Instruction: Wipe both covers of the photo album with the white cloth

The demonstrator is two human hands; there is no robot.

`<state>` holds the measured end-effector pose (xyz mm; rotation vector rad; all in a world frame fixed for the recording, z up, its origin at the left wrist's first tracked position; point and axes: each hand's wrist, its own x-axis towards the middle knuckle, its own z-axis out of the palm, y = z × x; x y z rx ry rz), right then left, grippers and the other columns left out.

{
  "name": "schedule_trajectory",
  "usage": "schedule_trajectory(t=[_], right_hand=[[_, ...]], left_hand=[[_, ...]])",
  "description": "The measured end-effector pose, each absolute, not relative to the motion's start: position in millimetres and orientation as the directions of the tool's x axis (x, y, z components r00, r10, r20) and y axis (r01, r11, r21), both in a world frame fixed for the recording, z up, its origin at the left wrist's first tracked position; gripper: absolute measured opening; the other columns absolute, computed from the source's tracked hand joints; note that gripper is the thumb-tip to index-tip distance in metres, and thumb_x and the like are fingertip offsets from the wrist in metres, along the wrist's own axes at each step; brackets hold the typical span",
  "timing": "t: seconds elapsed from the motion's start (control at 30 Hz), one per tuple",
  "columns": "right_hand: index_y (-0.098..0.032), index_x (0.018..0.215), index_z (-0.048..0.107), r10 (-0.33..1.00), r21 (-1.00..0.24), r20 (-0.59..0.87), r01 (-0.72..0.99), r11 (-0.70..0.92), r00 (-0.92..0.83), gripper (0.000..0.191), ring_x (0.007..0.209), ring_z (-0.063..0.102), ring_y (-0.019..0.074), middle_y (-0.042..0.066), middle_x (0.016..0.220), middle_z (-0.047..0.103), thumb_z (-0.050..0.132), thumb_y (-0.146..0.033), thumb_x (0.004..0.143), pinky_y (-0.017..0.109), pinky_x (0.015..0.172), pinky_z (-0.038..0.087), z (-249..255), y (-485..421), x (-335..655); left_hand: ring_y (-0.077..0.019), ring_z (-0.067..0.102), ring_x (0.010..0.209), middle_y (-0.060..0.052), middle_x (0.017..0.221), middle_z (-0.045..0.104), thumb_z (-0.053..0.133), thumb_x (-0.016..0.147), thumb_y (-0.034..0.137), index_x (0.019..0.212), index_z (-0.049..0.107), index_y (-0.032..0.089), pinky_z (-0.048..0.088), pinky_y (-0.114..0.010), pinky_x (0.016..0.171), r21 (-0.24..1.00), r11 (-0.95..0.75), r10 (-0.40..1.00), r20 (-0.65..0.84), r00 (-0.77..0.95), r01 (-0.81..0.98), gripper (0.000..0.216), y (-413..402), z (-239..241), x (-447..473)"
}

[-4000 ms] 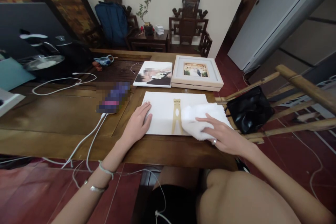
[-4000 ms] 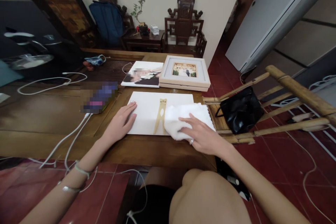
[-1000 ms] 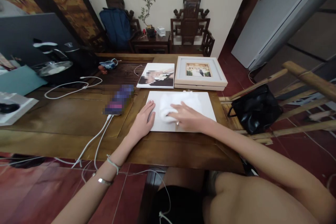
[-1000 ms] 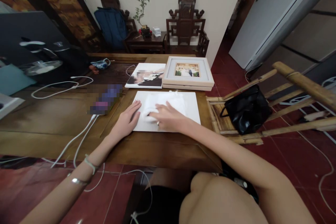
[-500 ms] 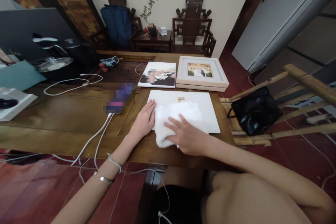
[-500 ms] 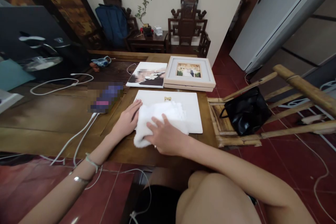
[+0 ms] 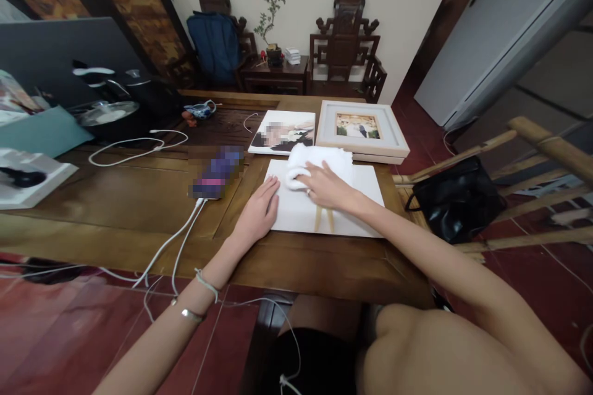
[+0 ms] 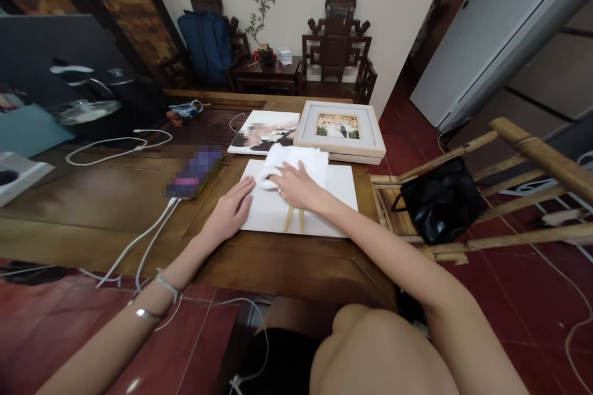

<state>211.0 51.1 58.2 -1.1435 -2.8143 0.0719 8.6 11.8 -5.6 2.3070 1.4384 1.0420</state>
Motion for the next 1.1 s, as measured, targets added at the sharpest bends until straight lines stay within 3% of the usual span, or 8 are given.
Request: schedule_trajectory(t=[0.17, 0.3, 0.43, 0.57, 0.67, 0.77, 0.93, 1.1], right_hand=[[-0.019, 0.132, 0.049, 0.736, 0.015, 0.058, 0.738, 0.675, -0.675, 0.047, 0.134, 0.028, 0.0418, 0.016, 0.148, 0.034, 0.042, -0.011, 0.086, 0.072, 0.098, 0.024, 47, 58, 179], [-0.020, 0.123, 0.058, 0.546, 0.063, 0.038, 0.547, 0.835, -0.837, 0.038, 0.135, 0.026, 0.0417, 0.013, 0.149, 0.035, 0.040, -0.014, 0.089, 0.071, 0.099, 0.024, 43, 28, 160], [-0.019, 0.109, 0.065, 0.357, 0.039, 0.058, 0.360, 0.932, -0.932, 0.029, 0.131, 0.034, 0.0380, 0.012, 0.143, 0.044, 0.045, -0.015, 0.088, 0.065, 0.097, 0.031, 55, -14, 172], [-0.018, 0.102, 0.066, 0.311, -0.097, -0.010, 0.311, 0.945, -0.950, 0.025, 0.118, 0.049, 0.0305, 0.011, 0.122, 0.062, 0.052, -0.013, 0.082, 0.050, 0.091, 0.041, 78, -36, 203], [-0.019, 0.105, 0.066, 0.480, -0.146, -0.081, 0.486, 0.861, -0.874, 0.030, 0.095, 0.061, 0.0262, 0.012, 0.105, 0.068, 0.052, -0.011, 0.080, 0.039, 0.078, 0.045, 90, -24, 224], [-0.021, 0.110, 0.064, 0.639, -0.197, -0.083, 0.641, 0.742, -0.765, 0.029, 0.079, 0.062, 0.0229, 0.011, 0.098, 0.068, 0.047, -0.019, 0.087, 0.032, 0.068, 0.042, 93, 9, 232], [-0.017, 0.107, 0.063, 0.704, -0.302, 0.005, 0.670, 0.678, -0.710, 0.030, 0.086, 0.059, 0.0241, 0.012, 0.098, 0.068, 0.040, -0.031, 0.094, 0.031, 0.072, 0.039, 86, 65, 207], [-0.020, 0.101, 0.066, 0.598, -0.428, 0.082, 0.514, 0.743, -0.797, 0.024, 0.096, 0.058, 0.0221, 0.006, 0.112, 0.067, 0.044, -0.025, 0.091, 0.030, 0.081, 0.038, 79, 88, 162]], left_hand=[[-0.0235, 0.047, 0.127, -0.014, 0.134, 0.054, 0.034, 0.096, 0.038, 0.126, 0.055, 0.012, 0.032, -0.041, 0.111, 0.706, -0.449, 0.866, 0.494, 0.073, 0.547, 0.045, 3, 6, 8], [-0.0231, 0.044, 0.130, -0.011, 0.138, 0.051, 0.027, 0.096, 0.050, 0.131, 0.051, 0.015, 0.030, -0.041, 0.111, 0.889, -0.384, 0.893, 0.427, -0.145, 0.250, 0.055, 4, -1, 1], [-0.0228, 0.042, 0.132, -0.011, 0.141, 0.048, 0.019, 0.096, 0.055, 0.133, 0.049, 0.016, 0.031, -0.040, 0.111, 0.916, -0.381, 0.901, 0.398, -0.175, 0.124, 0.062, 4, -6, -2], [-0.0233, 0.045, 0.129, -0.011, 0.137, 0.051, 0.029, 0.097, 0.046, 0.130, 0.052, 0.015, 0.031, -0.042, 0.111, 0.784, -0.429, 0.877, 0.481, -0.003, 0.449, 0.051, -4, 3, 3], [-0.0239, 0.046, 0.128, -0.014, 0.135, 0.052, 0.034, 0.096, 0.037, 0.130, 0.051, 0.011, 0.034, -0.043, 0.110, 0.623, -0.489, 0.845, 0.510, 0.157, 0.610, 0.046, -7, 7, 8], [-0.0252, 0.045, 0.129, -0.016, 0.137, 0.051, 0.036, 0.095, 0.033, 0.129, 0.052, 0.010, 0.035, -0.045, 0.109, 0.548, -0.489, 0.848, 0.481, 0.222, 0.679, 0.044, -4, 3, 10], [-0.0273, 0.052, 0.123, -0.015, 0.129, 0.057, 0.043, 0.091, 0.028, 0.121, 0.059, 0.013, 0.040, -0.048, 0.105, 0.467, -0.511, 0.833, 0.477, 0.281, 0.722, 0.037, 2, -6, 9], [-0.0280, 0.055, 0.119, -0.017, 0.125, 0.060, 0.044, 0.090, 0.026, 0.118, 0.060, 0.010, 0.043, -0.047, 0.102, 0.430, -0.509, 0.827, 0.484, 0.285, 0.746, 0.036, 2, -5, 8]])
